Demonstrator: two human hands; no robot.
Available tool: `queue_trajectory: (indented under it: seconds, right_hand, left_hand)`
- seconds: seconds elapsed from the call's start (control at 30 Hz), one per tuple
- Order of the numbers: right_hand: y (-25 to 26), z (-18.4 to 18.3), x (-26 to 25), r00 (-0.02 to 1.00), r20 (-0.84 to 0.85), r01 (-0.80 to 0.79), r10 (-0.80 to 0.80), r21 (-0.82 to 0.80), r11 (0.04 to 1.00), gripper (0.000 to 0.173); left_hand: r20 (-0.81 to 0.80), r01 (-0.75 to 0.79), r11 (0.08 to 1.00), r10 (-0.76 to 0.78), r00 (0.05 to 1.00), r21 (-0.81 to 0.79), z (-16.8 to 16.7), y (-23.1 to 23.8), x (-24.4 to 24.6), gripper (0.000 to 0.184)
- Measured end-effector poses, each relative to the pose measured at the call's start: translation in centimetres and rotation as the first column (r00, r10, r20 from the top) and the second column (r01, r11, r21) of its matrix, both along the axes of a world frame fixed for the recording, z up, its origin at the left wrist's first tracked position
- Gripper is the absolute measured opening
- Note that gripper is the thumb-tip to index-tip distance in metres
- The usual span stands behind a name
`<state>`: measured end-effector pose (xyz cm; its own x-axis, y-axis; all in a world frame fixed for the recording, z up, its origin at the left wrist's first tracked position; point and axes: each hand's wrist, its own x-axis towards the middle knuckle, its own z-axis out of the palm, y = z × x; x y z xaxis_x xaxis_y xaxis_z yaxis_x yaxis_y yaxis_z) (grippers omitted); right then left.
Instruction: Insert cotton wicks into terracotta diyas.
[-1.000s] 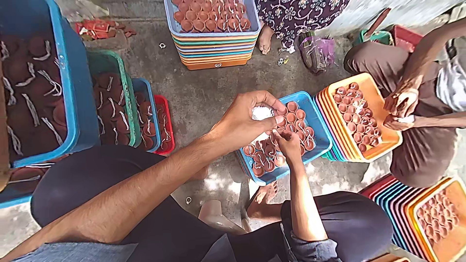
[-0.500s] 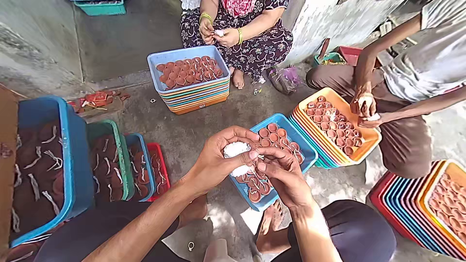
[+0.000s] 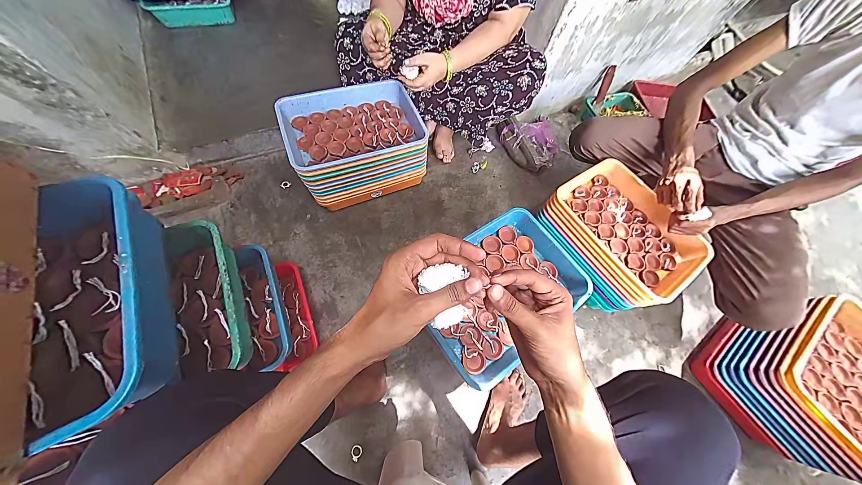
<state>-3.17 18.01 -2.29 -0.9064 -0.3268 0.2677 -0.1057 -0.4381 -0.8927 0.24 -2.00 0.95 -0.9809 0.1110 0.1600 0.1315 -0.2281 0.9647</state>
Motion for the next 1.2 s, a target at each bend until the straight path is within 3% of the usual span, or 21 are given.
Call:
queue_trajectory:
  seconds: [0.2, 0.63, 0.93, 1.2]
  right_hand:
    - [-0.1, 0.6, 0.3, 0.995, -0.077, 0.067, -0.062, 0.065, 0.996, 0.013]
    - [0.1, 1.0, 0.5, 0.991, -0.1, 0.1, -0.092, 0.078, 0.992, 0.016]
    - [-0.5, 1.2, 1.0, 0.949, -0.295, 0.169, -0.112, 0.177, 0.97, 0.021]
    - [-1.1, 0.6, 1.1, 0.855, -0.473, 0.335, -0.212, 0.192, 0.922, 0.022]
  left_hand:
    - [0.039, -0.015, 0.999, 0.016, 0.999, -0.038, -0.1, -0.2, 0.0, 0.022]
    - [0.075, -0.007, 0.999, 0.011, 0.997, -0.048, -0.4, -0.4, -0.1, 0.029]
    - [-0.003, -0.019, 0.996, 0.019, 1.0, -0.085, -0.4, -0.1, 0.0, 0.03]
    - [0.011, -0.038, 0.996, 0.04, 0.999, -0.083, -0.2, 0.0, 0.1, 0.033]
